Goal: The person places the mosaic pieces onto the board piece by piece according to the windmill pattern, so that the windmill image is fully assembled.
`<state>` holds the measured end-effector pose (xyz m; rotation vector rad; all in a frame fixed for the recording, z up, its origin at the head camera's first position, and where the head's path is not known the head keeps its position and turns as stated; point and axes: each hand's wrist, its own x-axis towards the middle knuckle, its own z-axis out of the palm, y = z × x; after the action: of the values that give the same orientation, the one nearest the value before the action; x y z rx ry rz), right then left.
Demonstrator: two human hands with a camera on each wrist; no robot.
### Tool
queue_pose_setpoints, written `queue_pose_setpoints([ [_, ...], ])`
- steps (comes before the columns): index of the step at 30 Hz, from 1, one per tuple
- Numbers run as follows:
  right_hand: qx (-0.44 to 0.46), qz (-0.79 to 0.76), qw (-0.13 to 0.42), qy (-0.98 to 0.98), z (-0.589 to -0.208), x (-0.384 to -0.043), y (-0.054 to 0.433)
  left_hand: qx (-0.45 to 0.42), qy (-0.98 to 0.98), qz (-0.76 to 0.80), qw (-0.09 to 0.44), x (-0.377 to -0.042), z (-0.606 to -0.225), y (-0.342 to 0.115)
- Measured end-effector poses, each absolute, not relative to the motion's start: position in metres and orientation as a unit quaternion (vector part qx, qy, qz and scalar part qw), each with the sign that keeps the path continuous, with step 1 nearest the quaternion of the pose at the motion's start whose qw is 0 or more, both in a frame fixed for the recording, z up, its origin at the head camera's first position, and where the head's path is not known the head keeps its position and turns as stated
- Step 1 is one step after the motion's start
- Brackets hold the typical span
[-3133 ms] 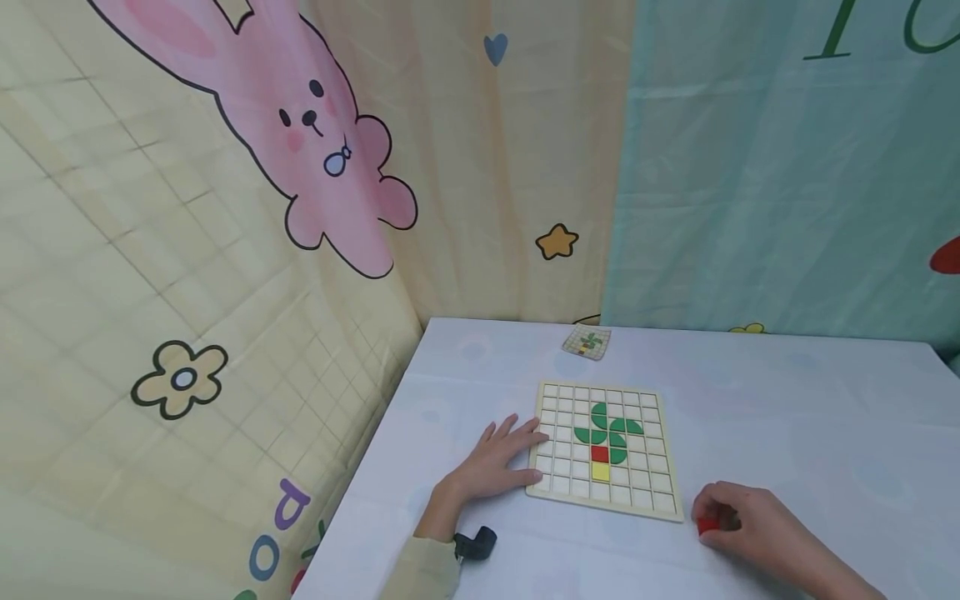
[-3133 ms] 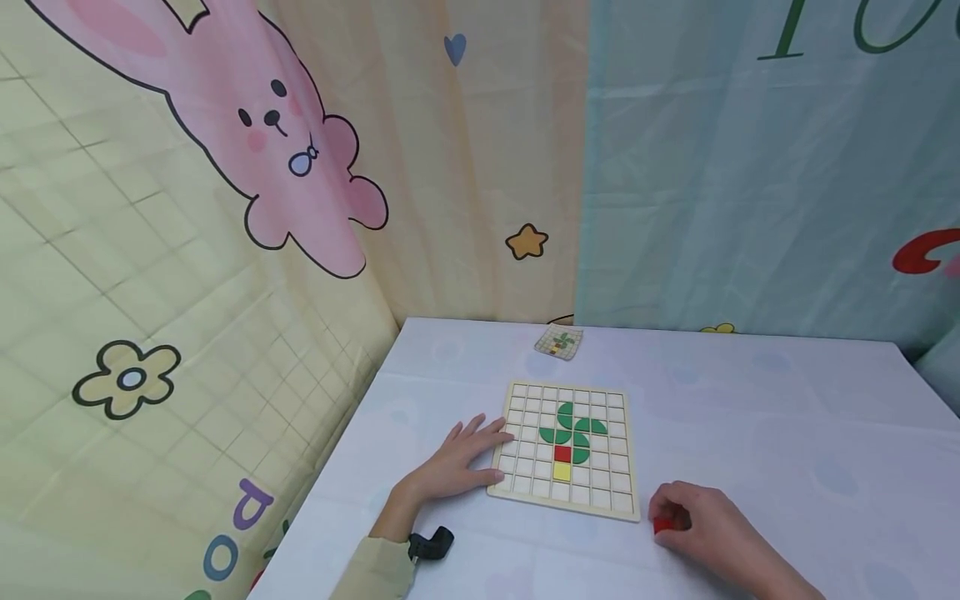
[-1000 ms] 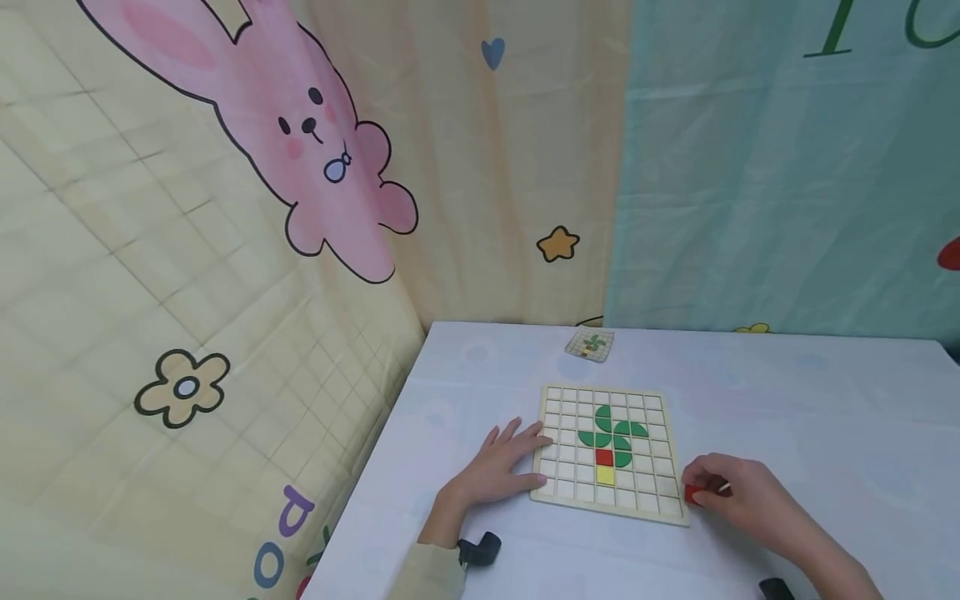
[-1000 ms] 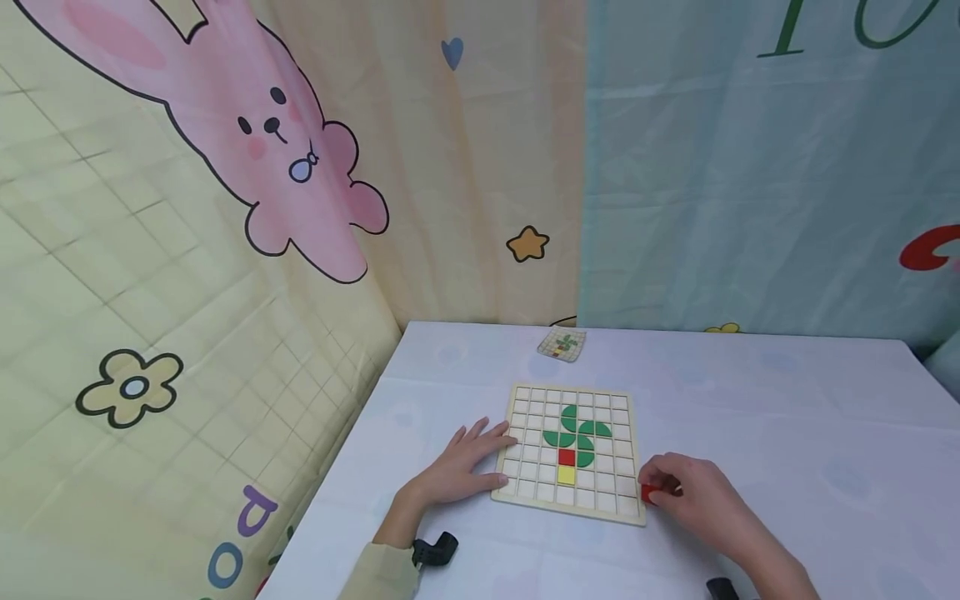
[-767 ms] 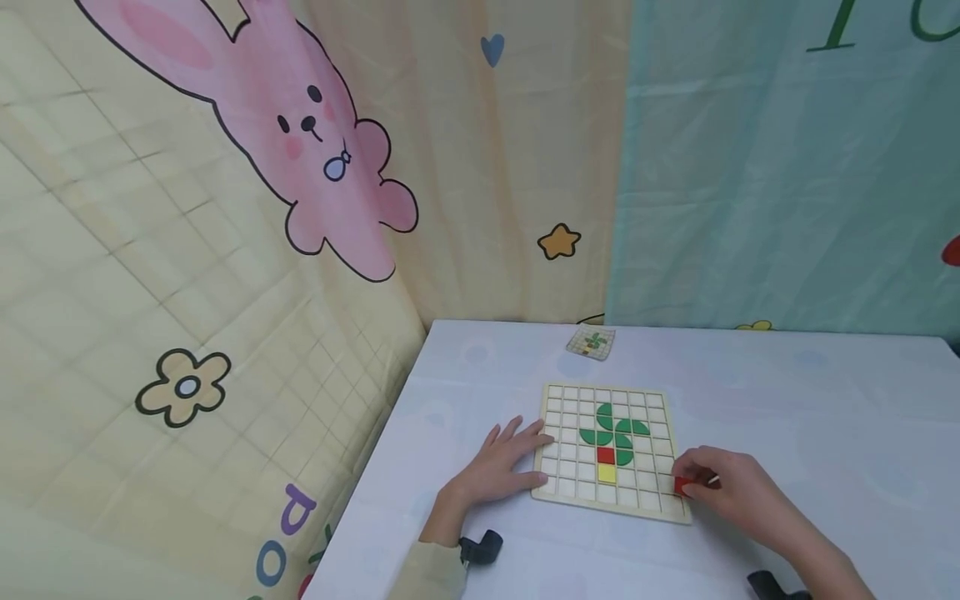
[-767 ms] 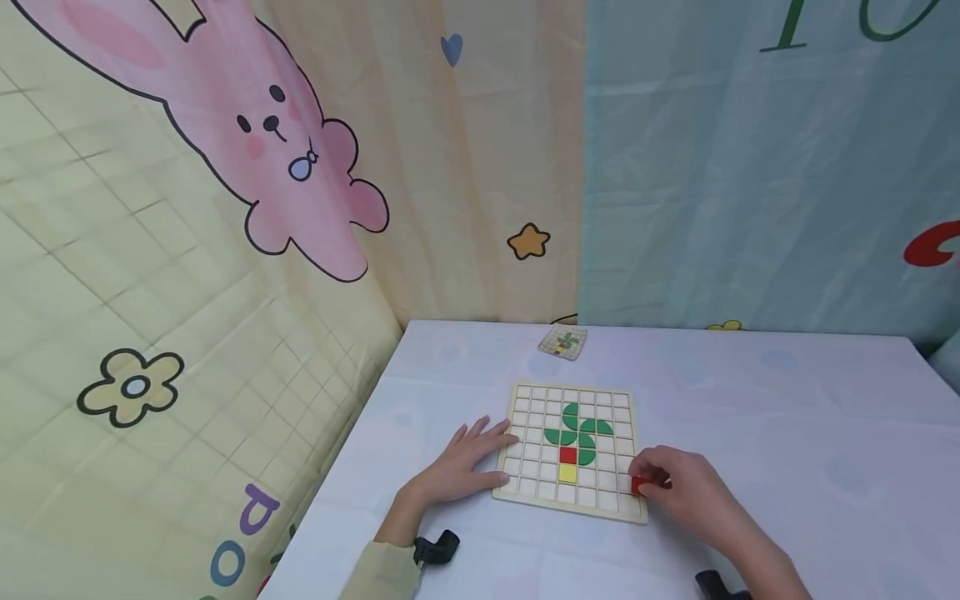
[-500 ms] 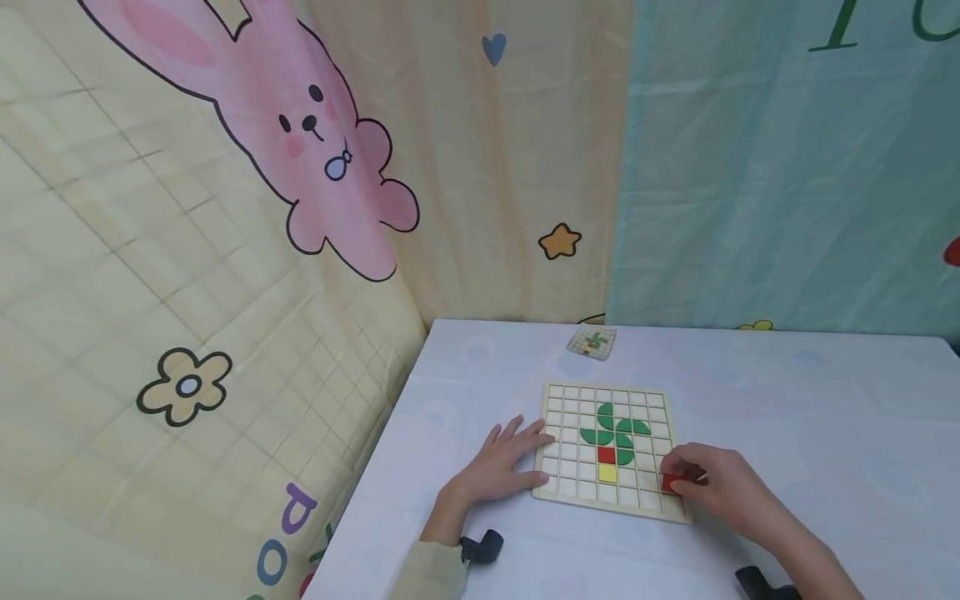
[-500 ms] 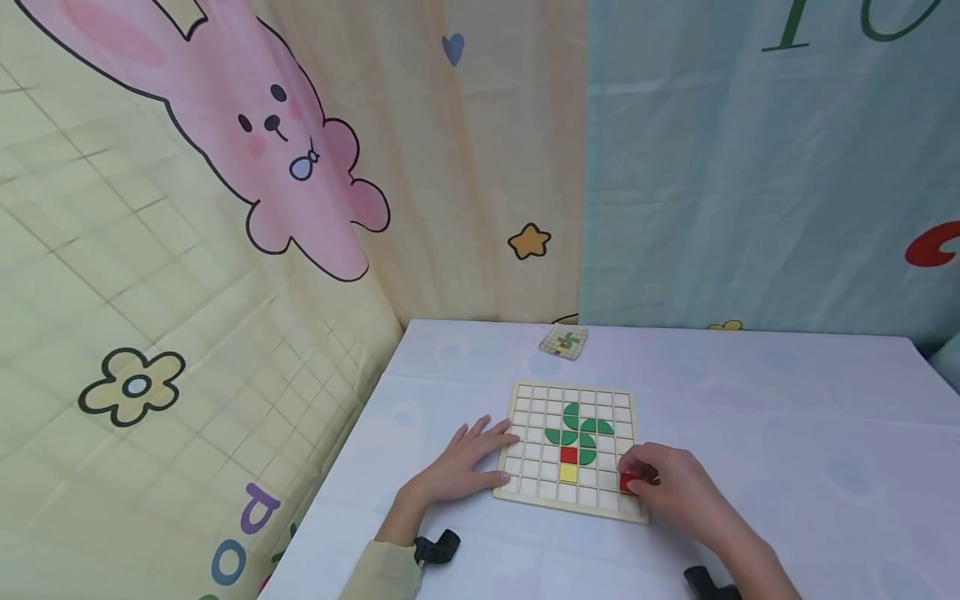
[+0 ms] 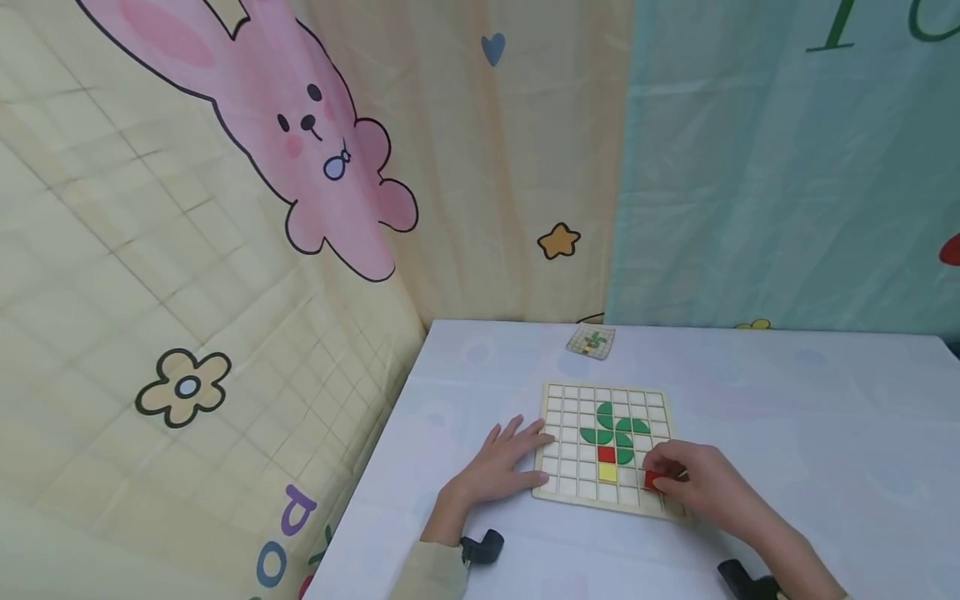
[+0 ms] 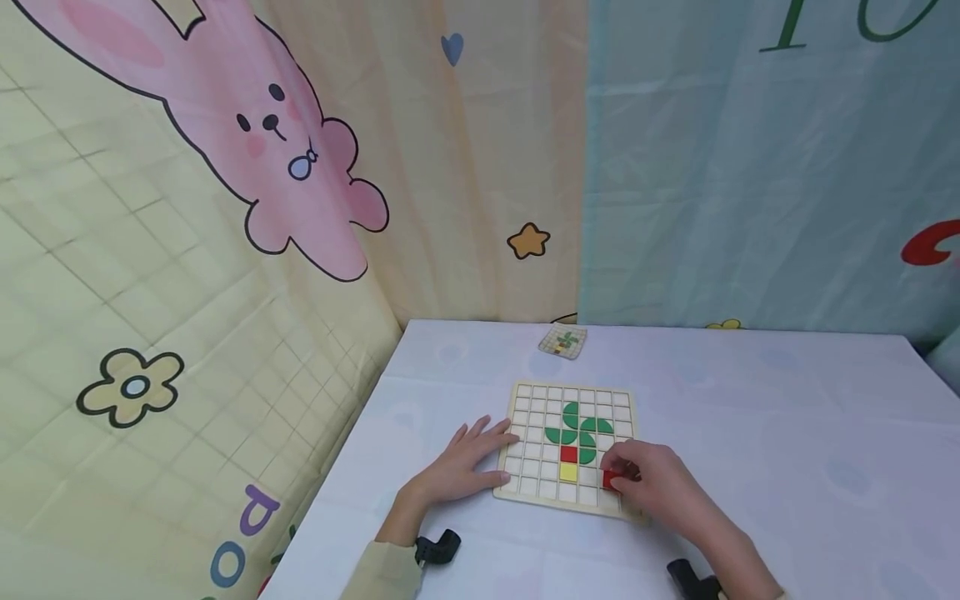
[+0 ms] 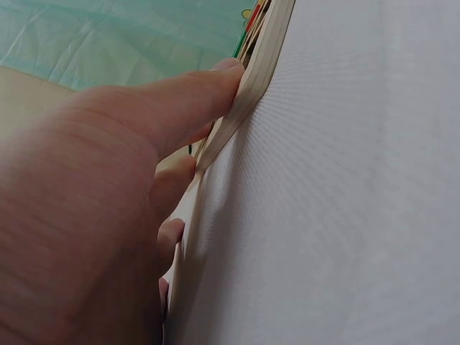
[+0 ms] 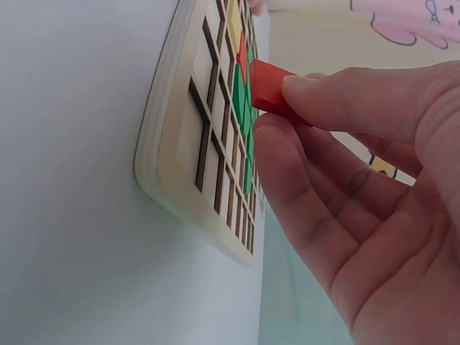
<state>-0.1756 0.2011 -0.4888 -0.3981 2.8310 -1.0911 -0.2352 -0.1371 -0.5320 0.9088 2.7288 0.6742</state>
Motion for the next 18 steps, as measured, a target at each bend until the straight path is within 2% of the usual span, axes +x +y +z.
queue_pose_setpoints([
  [9,-0.140,-0.375,0.044,0.915,-0.488,-0.173,0.187,0.305,0.919,0.228,0.097,-0.232,-0.530,-0.138],
  [18,-0.176,-0.363,0.024,0.915,-0.487,-0.177,0.177,0.307,0.919,0.229,0.091,-0.234,-0.530,-0.137],
])
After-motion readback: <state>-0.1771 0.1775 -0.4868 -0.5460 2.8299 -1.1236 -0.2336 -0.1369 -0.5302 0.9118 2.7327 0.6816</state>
